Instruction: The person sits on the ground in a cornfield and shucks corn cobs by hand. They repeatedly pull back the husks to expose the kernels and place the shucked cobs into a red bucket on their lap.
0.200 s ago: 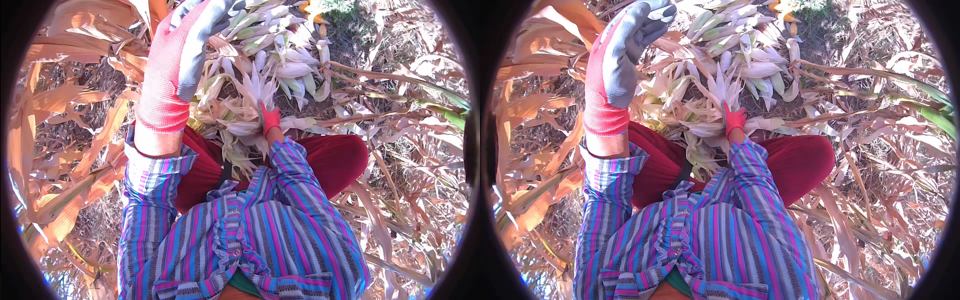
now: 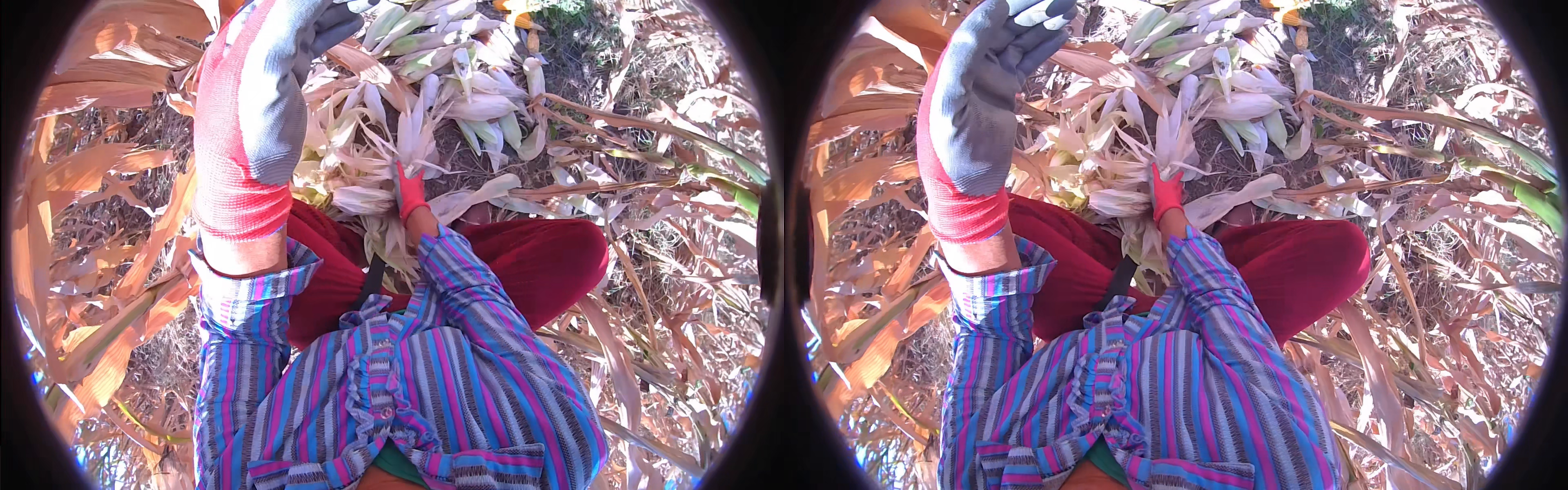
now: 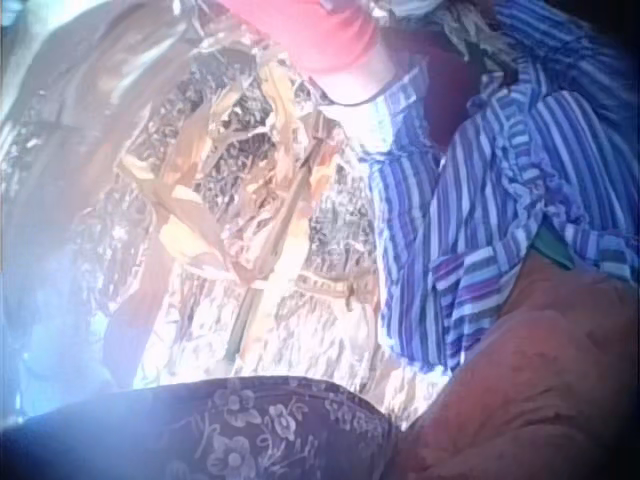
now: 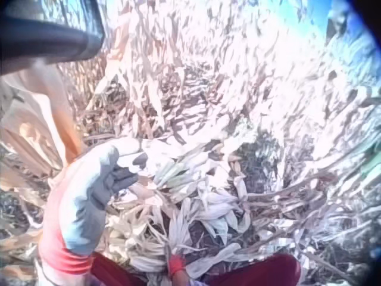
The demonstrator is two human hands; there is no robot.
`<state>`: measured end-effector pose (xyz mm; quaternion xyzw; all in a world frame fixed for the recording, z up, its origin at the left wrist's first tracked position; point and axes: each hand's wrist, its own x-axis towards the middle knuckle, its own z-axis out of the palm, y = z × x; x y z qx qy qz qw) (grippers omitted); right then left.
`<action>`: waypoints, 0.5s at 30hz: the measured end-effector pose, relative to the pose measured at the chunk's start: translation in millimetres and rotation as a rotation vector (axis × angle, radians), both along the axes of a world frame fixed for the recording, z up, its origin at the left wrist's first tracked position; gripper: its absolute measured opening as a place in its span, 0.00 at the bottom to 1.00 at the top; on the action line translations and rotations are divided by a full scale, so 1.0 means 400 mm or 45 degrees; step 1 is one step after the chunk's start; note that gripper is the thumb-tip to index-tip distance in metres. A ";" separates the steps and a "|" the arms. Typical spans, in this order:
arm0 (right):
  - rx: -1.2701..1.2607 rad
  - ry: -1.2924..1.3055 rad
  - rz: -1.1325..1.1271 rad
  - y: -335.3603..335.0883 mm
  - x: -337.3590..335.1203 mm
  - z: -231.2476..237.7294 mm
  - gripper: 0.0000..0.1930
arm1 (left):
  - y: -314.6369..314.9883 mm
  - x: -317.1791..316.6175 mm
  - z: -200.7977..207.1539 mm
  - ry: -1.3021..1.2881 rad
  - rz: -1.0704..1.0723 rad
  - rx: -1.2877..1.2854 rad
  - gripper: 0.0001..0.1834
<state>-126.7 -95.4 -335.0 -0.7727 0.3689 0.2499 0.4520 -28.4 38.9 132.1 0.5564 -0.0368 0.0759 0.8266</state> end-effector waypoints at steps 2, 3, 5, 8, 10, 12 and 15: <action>0.002 -0.065 0.176 0.146 0.038 0.119 0.51 | 0.038 0.002 -0.034 -0.050 0.027 -0.011 0.24; -0.040 -0.025 0.362 0.207 0.066 0.140 0.50 | 0.050 0.008 -0.047 -0.080 -0.009 -0.036 0.25; 0.137 -0.118 0.750 0.332 0.093 0.147 0.47 | 0.097 0.025 -0.086 -0.150 -0.166 -0.087 0.25; 0.451 -0.204 1.200 0.510 0.104 0.126 0.41 | 0.052 0.026 -0.036 0.186 -0.005 0.180 0.28; 0.646 -0.142 1.363 0.556 0.094 0.161 0.36 | 0.040 0.021 -0.029 0.175 -0.047 0.175 0.28; 0.908 -0.035 1.440 0.533 0.089 0.221 0.30 | 0.050 0.019 -0.041 0.148 -0.050 0.138 0.28; 1.329 0.131 1.144 0.408 0.159 0.312 0.22 | 0.067 0.016 -0.047 0.117 -0.066 0.113 0.28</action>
